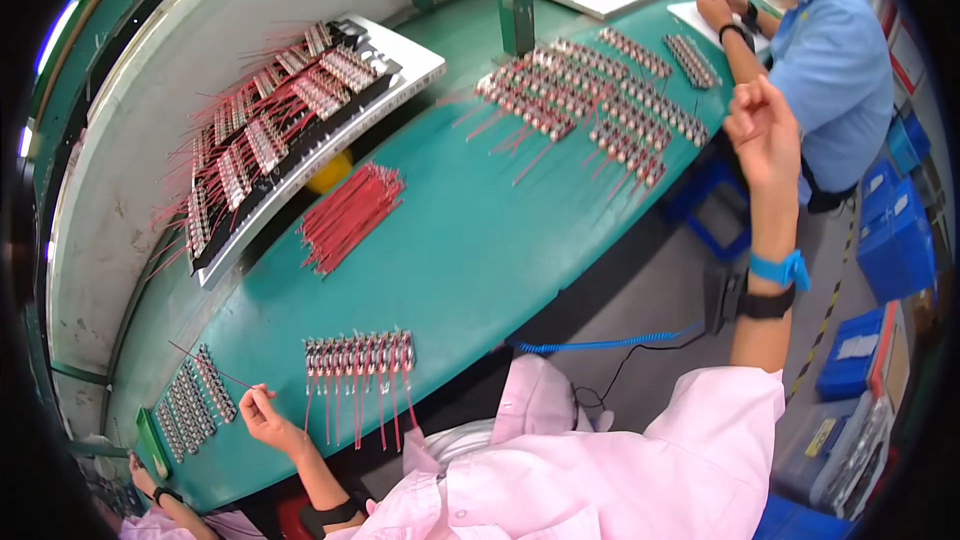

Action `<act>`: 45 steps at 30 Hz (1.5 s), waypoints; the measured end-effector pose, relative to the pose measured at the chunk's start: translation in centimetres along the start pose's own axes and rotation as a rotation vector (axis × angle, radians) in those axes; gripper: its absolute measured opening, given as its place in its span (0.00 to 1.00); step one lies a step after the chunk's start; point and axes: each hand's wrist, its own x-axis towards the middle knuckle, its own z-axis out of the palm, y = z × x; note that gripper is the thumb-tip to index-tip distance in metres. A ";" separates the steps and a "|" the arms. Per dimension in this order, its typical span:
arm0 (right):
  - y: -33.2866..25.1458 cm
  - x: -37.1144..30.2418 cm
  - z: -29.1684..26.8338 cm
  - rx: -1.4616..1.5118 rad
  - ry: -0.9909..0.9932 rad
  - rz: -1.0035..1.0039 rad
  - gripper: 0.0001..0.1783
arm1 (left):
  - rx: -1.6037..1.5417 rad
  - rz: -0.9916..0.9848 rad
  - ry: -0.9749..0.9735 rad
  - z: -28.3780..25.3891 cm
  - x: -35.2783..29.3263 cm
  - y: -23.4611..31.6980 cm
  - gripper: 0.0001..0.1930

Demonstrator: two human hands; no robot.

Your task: The person picks up a red wire from a pile and inserts it into a circuit board, repeating the process for several slots. Finally, they pick up the completed circuit board and place it onto a tray with other boards.

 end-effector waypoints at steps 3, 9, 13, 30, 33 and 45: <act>5.4 -9.8 9.8 -0.302 -0.158 0.108 0.09 | -0.101 0.104 0.009 0.1 0.1 0.9 0.04; 14.1 -20.7 19.2 -0.304 -0.805 0.577 0.08 | -0.265 0.080 -0.511 0.7 -2.8 7.4 0.04; 16.1 -22.6 22.8 -0.502 -0.949 0.407 0.09 | -0.272 0.167 -0.677 -0.8 -4.7 7.0 0.04; 17.0 -20.5 27.7 -0.591 -1.176 0.244 0.03 | -0.097 0.213 -0.723 -1.6 -1.0 9.1 0.06; 18.2 -19.8 28.3 -0.610 -1.204 0.371 0.02 | -0.099 0.162 -0.651 -1.1 -0.7 8.4 0.04; 21.8 -17.4 31.1 -0.535 -1.048 0.973 0.05 | -0.515 -0.478 -0.776 -0.4 1.4 4.4 0.03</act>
